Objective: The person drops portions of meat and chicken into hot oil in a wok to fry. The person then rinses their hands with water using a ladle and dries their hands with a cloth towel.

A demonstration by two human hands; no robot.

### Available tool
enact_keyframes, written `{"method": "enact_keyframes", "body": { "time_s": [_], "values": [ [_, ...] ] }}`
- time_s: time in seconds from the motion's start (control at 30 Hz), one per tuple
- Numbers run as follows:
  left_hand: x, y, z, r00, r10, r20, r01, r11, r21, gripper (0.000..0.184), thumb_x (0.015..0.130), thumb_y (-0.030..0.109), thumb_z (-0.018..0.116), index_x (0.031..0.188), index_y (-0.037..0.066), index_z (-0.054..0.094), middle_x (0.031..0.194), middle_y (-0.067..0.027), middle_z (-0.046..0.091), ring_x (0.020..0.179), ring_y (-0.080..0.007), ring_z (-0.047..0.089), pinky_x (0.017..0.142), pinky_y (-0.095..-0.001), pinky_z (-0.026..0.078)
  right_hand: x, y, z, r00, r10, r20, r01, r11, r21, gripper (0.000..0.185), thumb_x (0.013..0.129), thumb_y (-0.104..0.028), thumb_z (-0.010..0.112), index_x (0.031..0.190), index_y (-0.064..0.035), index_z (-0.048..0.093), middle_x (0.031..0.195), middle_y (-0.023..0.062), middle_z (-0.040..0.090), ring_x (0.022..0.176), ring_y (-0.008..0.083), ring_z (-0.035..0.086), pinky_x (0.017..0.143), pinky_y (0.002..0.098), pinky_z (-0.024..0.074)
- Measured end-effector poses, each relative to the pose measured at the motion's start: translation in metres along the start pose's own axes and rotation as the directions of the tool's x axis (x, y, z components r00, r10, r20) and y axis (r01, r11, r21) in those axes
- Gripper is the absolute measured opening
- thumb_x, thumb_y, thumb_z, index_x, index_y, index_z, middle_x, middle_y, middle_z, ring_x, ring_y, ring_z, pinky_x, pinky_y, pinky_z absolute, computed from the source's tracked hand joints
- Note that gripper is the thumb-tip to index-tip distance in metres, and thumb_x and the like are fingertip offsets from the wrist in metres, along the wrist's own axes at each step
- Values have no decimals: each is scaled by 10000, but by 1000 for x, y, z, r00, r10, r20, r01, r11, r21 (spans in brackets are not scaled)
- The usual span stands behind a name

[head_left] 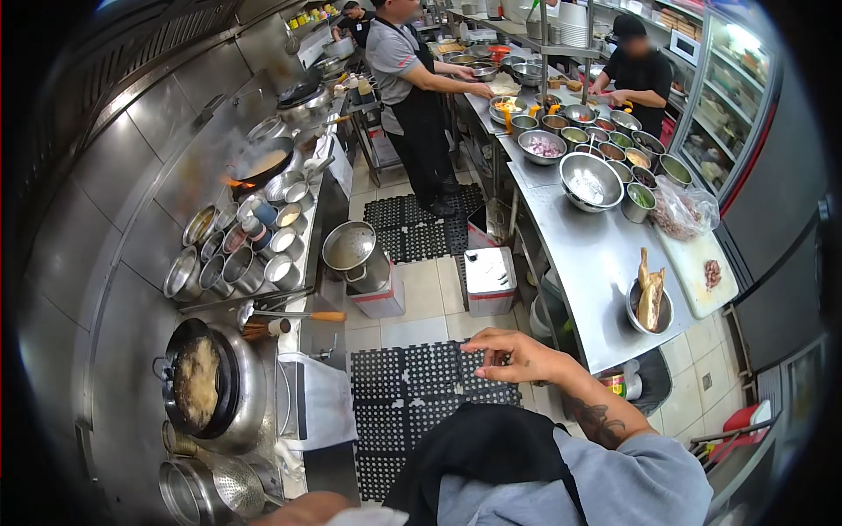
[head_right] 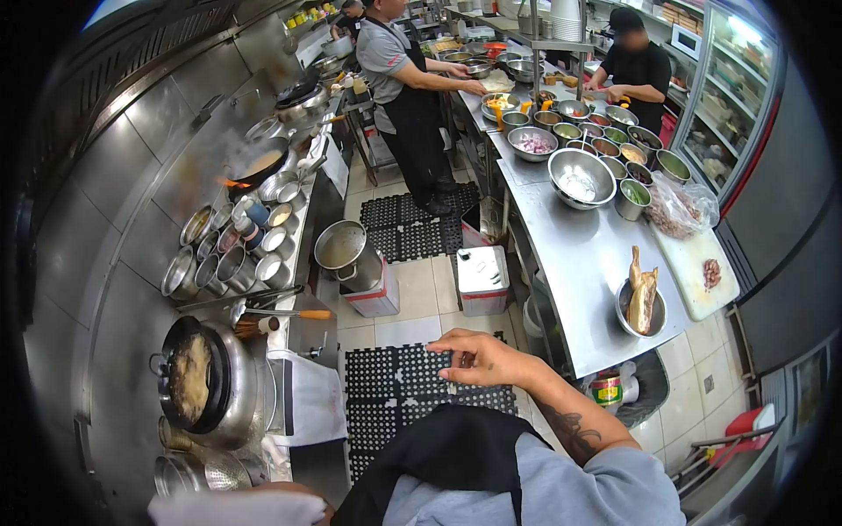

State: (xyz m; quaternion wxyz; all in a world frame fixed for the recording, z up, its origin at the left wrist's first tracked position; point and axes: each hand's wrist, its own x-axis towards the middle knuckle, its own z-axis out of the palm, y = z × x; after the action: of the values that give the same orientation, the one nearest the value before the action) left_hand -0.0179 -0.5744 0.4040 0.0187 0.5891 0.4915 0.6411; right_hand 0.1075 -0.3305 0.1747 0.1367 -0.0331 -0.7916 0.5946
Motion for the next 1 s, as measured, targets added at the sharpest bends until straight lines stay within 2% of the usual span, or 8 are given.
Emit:
{"method": "enact_keyframes", "body": {
  "time_s": [0.27,0.37,0.53,0.57,0.7,0.8,0.93,1.0],
  "values": [
    [-18,-30,3,896,320,307,-222,923,-314,351,793,198,680,1048,-17,569,929,-154,620,788,-252,618,664,-319,492,-4,0,-2,995,95,23,-93,995,-45,407,787,-56,669,1180,-39,563,1059,82,530,765,98,577,669,214,463],
    [12,-27,-4,642,-46,765,611,633,-475,326,813,161,659,1049,-47,572,948,-184,615,819,-287,617,707,-338,488,-5,-4,-1,999,42,12,-41,997,-69,409,777,-40,668,1173,-39,566,1094,88,533,734,99,579,640,218,471],
    [18,-30,19,813,363,454,90,693,-715,322,830,159,640,1061,-57,575,952,-207,616,797,-293,620,724,-337,488,-11,-2,0,995,104,-7,-104,994,24,411,778,14,632,1180,-22,551,1145,105,505,749,115,593,634,228,494],
    [8,-30,18,795,180,580,442,483,-756,322,829,160,641,1054,-63,580,952,-209,616,782,-294,619,716,-337,489,-12,-2,-3,995,94,-35,-93,995,22,411,778,14,632,1180,-22,551,1145,105,505,749,115,593,634,228,494],
    [11,-47,0,686,186,703,441,663,-605,358,807,180,667,1043,-75,583,961,-202,621,780,-290,621,689,-346,498,-25,-3,-7,993,85,-82,-85,996,2,412,779,19,624,1182,-21,548,1146,91,503,773,101,571,663,210,471],
    [-11,-34,25,749,-92,656,641,352,-682,345,809,180,665,1058,-47,590,962,-199,617,801,-271,621,676,-350,505,-23,-6,-8,992,108,-63,-107,994,12,415,775,28,623,1180,-22,550,1145,87,501,776,94,564,660,207,463],
    [-4,-38,41,924,296,241,25,583,-812,278,834,141,634,1029,-52,592,968,-200,606,855,-283,611,705,-335,507,-20,-9,-6,990,120,-76,-120,993,2,415,774,35,619,1179,-27,553,1137,85,499,767,90,560,657,207,459],
    [-1,-46,16,844,173,508,361,518,-776,320,823,150,640,1050,-63,565,969,-220,602,843,-302,613,716,-349,510,-18,-14,-6,985,122,-118,-120,993,21,399,782,28,612,1174,-28,557,1128,82,503,763,90,555,667,203,453]
  ]
}}
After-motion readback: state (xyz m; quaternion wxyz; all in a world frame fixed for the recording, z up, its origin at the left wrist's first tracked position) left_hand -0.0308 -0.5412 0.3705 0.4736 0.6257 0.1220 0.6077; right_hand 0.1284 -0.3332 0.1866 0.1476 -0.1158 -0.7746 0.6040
